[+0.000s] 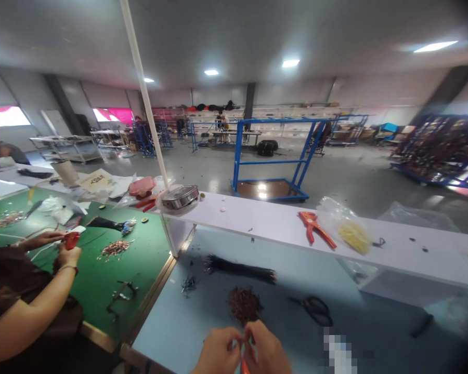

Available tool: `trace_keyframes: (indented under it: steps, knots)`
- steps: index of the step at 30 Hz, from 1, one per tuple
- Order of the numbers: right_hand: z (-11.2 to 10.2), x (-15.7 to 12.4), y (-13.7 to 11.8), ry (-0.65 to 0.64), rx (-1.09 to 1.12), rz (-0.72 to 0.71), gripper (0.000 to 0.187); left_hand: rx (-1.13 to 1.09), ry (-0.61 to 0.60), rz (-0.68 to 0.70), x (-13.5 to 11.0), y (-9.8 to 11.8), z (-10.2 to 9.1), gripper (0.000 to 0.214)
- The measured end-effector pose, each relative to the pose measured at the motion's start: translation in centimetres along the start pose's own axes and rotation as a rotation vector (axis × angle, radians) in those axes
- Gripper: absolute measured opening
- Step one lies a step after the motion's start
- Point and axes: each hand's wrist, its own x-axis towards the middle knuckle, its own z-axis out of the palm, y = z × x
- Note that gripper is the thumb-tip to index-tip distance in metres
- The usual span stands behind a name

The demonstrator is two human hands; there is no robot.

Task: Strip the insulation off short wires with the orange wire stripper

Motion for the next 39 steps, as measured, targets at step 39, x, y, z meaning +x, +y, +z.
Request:
trace_keyframes:
  steps: [39]
  knots:
    - [2.2,-2.6,-0.5,-0.253,0.149,0.287,0.014,-0.013,-0.030,-0.075,-0.6,1.1,0.1,0.022]
